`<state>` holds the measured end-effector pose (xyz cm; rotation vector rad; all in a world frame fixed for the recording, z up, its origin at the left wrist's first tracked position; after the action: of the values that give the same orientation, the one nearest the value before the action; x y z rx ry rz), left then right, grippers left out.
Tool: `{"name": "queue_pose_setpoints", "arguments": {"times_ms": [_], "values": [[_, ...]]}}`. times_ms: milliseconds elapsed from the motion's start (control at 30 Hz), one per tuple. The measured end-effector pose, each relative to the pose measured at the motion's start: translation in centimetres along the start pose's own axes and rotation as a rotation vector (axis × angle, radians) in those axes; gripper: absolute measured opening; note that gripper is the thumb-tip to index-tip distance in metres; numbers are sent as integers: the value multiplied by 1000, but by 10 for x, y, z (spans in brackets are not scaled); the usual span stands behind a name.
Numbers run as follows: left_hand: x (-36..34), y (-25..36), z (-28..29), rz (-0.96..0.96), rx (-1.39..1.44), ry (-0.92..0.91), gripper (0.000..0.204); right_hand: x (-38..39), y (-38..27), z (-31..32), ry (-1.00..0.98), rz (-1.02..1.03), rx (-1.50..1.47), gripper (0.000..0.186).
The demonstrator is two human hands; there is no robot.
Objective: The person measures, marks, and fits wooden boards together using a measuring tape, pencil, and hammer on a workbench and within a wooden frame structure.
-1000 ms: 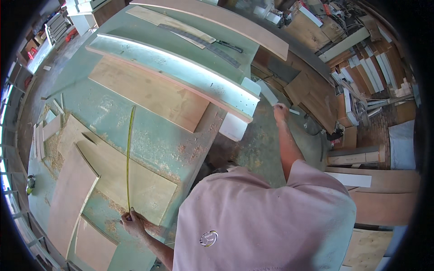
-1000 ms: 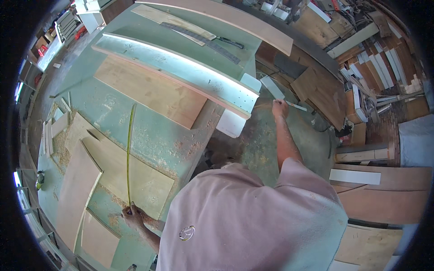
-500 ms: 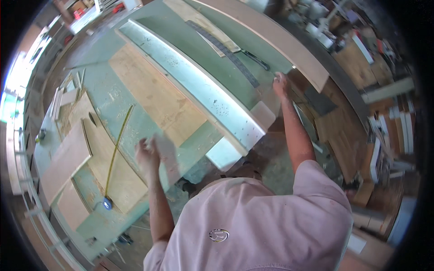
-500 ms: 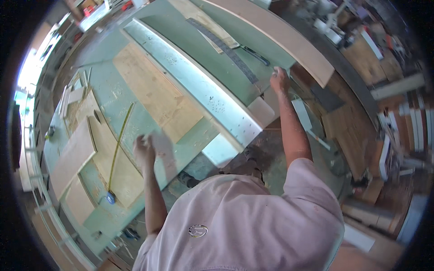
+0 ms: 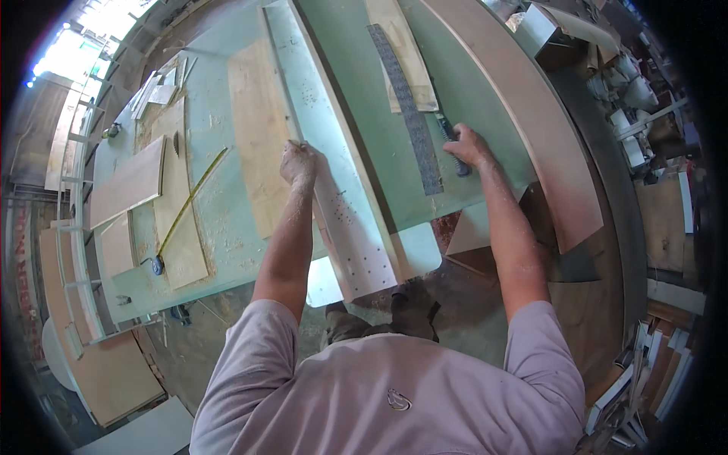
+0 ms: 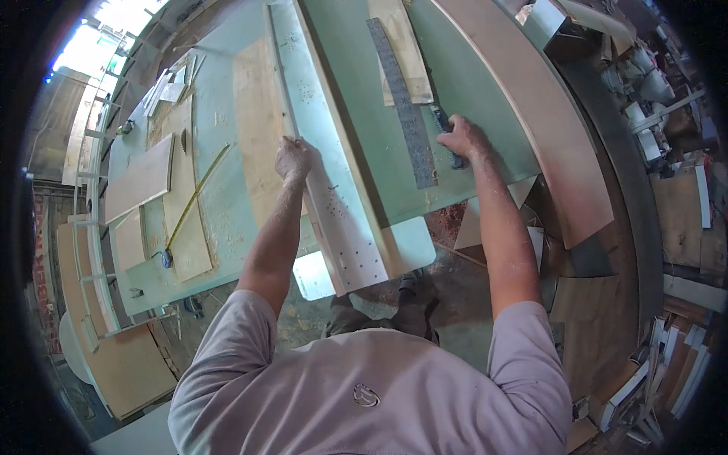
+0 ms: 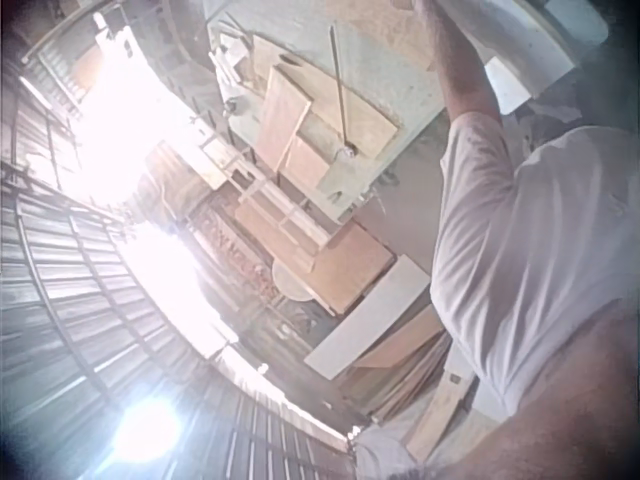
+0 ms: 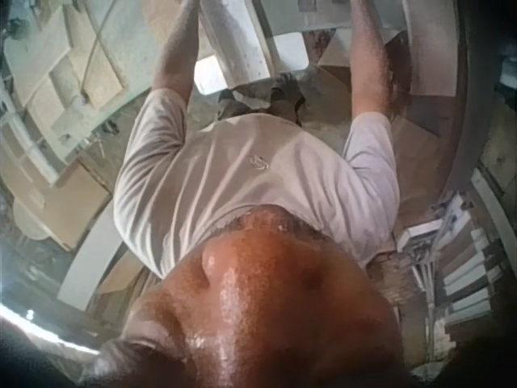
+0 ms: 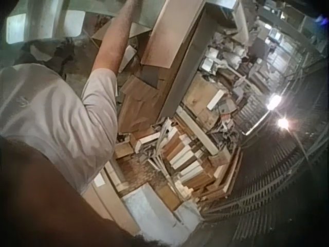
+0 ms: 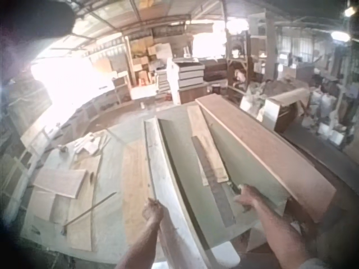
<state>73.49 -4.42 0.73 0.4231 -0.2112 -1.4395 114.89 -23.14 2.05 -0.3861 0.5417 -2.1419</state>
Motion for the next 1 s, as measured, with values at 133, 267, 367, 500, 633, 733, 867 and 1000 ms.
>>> {"name": "queue_pose_setpoints", "arguments": {"times_ms": [133, 267, 367, 500, 633, 733, 867, 1000], "values": [[-1, -12, -3, 26, -33, 31, 25, 9, -15, 14, -110, -64, -319, 34], [1, -1, -4, 30, -77, 56, 24, 40, 8, 44, 301, -60, -48, 40], [-3, -11, -9, 15, -36, 50, 23, 74, 16, 63, 352, -107, 70, 37], [-6, -11, -6, 53, 5, 54, 27, 158, 0, 82, 511, 93, -229, 30], [-2, -10, -4, 55, 27, 33, 27, 223, -50, 48, 108, -109, -783, 25], [4, -6, 1, 50, 18, 14, 29, 243, -81, 24, 119, 55, -618, 26], [6, -15, -1, 94, -34, 13, 33, 250, -112, 0, -35, 267, -497, 28], [-1, -5, 0, 85, -90, 43, 35, 256, -154, 21, 5, 422, -415, 27]]}}
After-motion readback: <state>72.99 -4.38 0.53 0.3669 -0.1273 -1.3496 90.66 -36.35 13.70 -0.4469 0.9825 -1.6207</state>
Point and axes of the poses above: each hand's wrist, its own x-axis away from the middle knuckle, its own z-axis out of the back of the hand, y = z × x, the point moved 7 cm from there along -x, towards the middle knuckle, and after that the axes turned 8 degrees about y, right-handed, at the moved point
